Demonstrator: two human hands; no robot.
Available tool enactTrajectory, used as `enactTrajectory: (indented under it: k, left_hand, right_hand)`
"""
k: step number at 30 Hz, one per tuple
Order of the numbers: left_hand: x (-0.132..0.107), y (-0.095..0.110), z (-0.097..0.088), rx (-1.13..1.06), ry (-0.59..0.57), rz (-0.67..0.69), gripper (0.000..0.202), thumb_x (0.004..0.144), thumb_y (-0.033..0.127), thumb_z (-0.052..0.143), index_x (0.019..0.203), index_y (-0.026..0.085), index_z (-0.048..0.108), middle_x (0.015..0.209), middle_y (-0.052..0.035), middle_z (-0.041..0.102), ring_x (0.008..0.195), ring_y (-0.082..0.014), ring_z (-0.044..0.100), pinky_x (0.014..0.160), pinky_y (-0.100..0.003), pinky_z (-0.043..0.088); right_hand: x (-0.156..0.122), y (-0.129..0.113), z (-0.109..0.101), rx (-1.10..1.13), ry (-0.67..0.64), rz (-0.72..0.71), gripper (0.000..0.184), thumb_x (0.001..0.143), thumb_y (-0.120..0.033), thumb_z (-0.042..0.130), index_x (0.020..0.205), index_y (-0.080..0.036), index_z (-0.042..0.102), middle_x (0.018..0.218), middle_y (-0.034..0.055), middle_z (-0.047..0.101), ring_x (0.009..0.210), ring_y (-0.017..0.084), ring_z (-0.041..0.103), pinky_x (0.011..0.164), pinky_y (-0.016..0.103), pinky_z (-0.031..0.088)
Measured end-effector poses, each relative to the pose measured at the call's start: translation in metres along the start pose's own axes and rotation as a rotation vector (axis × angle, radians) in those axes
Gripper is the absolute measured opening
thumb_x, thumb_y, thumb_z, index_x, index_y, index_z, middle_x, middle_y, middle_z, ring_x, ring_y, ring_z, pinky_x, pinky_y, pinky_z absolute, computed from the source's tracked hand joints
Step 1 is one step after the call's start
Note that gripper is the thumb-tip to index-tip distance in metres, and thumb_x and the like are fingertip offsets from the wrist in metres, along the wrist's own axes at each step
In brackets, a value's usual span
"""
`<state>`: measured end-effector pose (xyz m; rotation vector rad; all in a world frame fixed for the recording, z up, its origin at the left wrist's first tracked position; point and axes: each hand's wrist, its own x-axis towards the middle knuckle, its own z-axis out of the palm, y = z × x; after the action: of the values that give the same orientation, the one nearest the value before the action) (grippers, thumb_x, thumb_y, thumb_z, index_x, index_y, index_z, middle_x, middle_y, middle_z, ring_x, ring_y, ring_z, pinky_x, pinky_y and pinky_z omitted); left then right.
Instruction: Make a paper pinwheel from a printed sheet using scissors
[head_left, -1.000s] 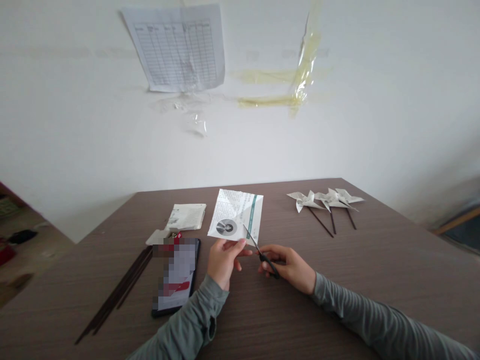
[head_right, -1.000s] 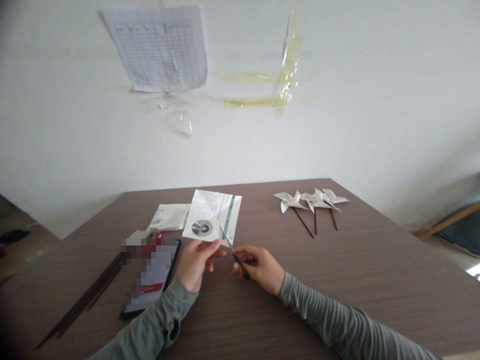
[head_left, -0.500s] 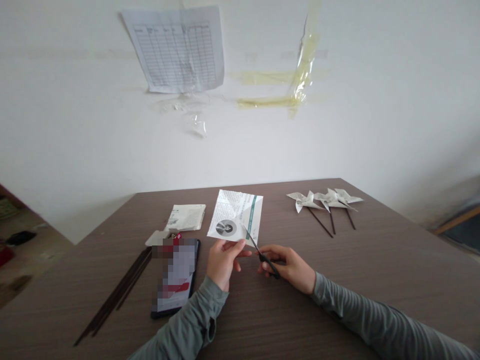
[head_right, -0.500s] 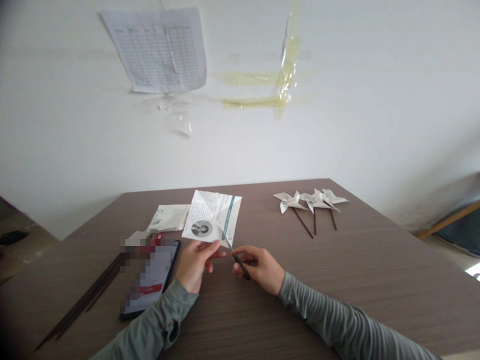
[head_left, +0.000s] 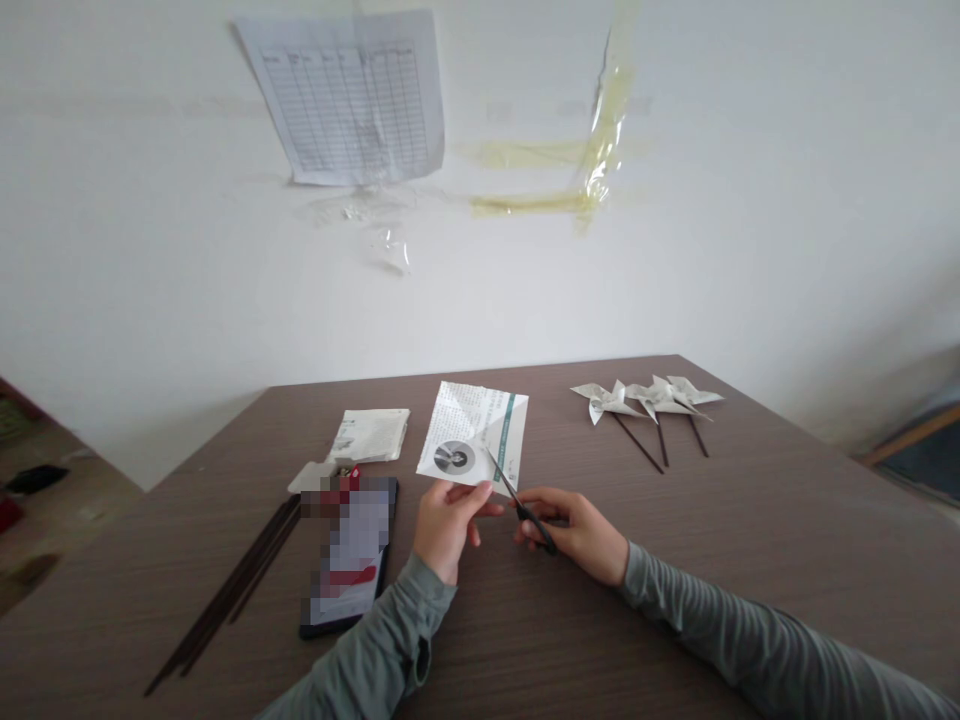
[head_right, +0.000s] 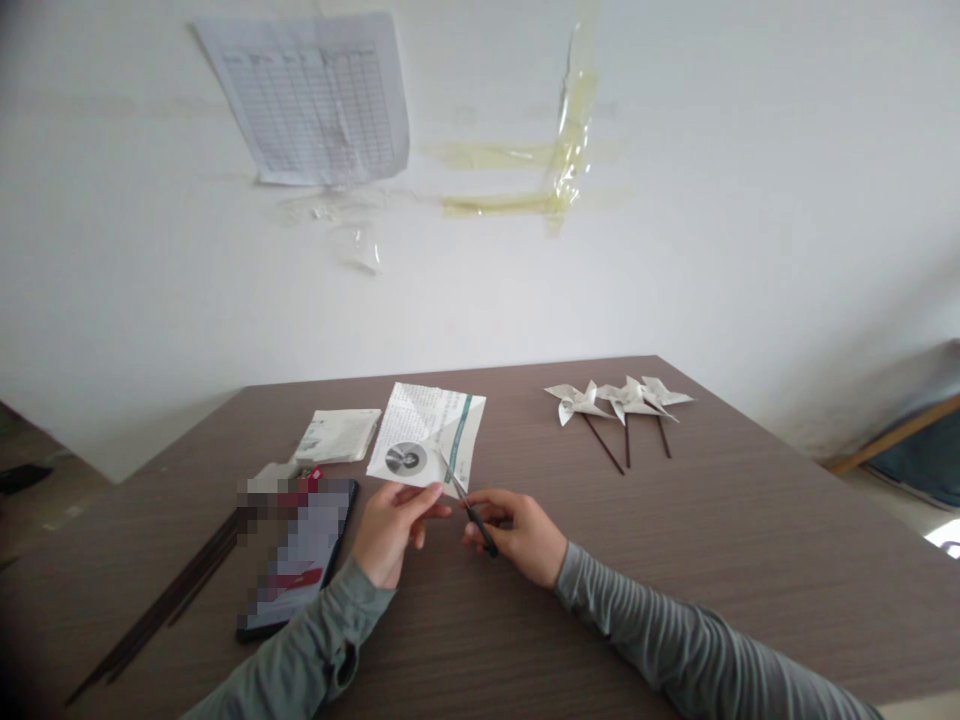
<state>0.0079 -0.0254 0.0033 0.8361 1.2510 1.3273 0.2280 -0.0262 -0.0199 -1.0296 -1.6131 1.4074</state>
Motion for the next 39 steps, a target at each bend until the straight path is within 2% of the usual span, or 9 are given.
enactTrajectory:
  k: [12, 18, 23, 30, 35, 39]
  left_hand:
    - [-0.0007, -0.0006, 0.0, -0.017, -0.019, -0.005, 0.035, 0.073, 0.019, 0.113, 0.09, 0.017, 0.082, 0.089, -0.0079, 0.095, 0.065, -0.0251, 0.093, 0.033, -0.015, 0.038]
    - [-0.0006, -0.0008, 0.0005, -0.015, -0.015, -0.003, 0.04, 0.071, 0.021, 0.117, 0.088, 0.018, 0.081, 0.092, -0.0099, 0.097, 0.064, -0.0259, 0.094, 0.033, -0.015, 0.038]
    - [-0.0014, 0.0003, 0.0015, -0.029, -0.008, -0.011, 0.032, 0.075, 0.015, 0.111, 0.089, 0.017, 0.082, 0.093, -0.0097, 0.098, 0.064, -0.0247, 0.093, 0.032, -0.015, 0.038]
    - [-0.0042, 0.0039, 0.0047, -0.046, 0.009, -0.027, 0.029, 0.075, 0.01, 0.107, 0.085, 0.017, 0.081, 0.089, -0.0097, 0.096, 0.06, -0.0234, 0.091, 0.032, -0.016, 0.038]
    - [-0.0037, 0.0033, 0.0037, -0.031, 0.001, -0.022, 0.035, 0.074, 0.013, 0.113, 0.086, 0.018, 0.081, 0.09, -0.0099, 0.097, 0.064, -0.0253, 0.093, 0.032, -0.015, 0.037]
    - [-0.0037, 0.0034, 0.0031, -0.033, 0.002, -0.025, 0.032, 0.075, 0.013, 0.111, 0.087, 0.017, 0.081, 0.089, -0.0095, 0.097, 0.062, -0.0241, 0.092, 0.032, -0.015, 0.037]
  right_hand:
    - [-0.0015, -0.0034, -0.0005, 0.028, -0.001, -0.006, 0.069, 0.083, -0.086, 0.11, 0.115, -0.026, 0.099, 0.092, 0.0158, 0.094, 0.08, 0.04, 0.086, 0.08, 0.054, 0.074]
    - [-0.0007, -0.0017, 0.001, 0.014, 0.022, -0.009, 0.068, 0.083, -0.085, 0.109, 0.115, -0.026, 0.099, 0.091, 0.0154, 0.094, 0.08, 0.04, 0.088, 0.078, 0.052, 0.074]
    - [0.0003, -0.0003, 0.0012, 0.009, 0.038, -0.014, 0.065, 0.081, -0.082, 0.11, 0.114, -0.027, 0.099, 0.089, 0.0148, 0.093, 0.08, 0.041, 0.088, 0.077, 0.053, 0.074]
    - [0.001, -0.0002, 0.0005, -0.006, 0.027, 0.0, 0.067, 0.08, -0.084, 0.11, 0.115, -0.028, 0.099, 0.088, 0.0136, 0.093, 0.08, 0.041, 0.087, 0.08, 0.053, 0.075]
    - [0.0011, -0.0023, 0.0009, 0.002, 0.028, 0.003, 0.067, 0.079, -0.084, 0.11, 0.113, -0.027, 0.099, 0.085, 0.0135, 0.091, 0.078, 0.04, 0.086, 0.078, 0.053, 0.074]
    - [0.0004, -0.005, 0.0016, -0.015, 0.042, 0.013, 0.069, 0.077, -0.086, 0.109, 0.112, -0.028, 0.099, 0.085, 0.0129, 0.092, 0.078, 0.04, 0.085, 0.08, 0.053, 0.076]
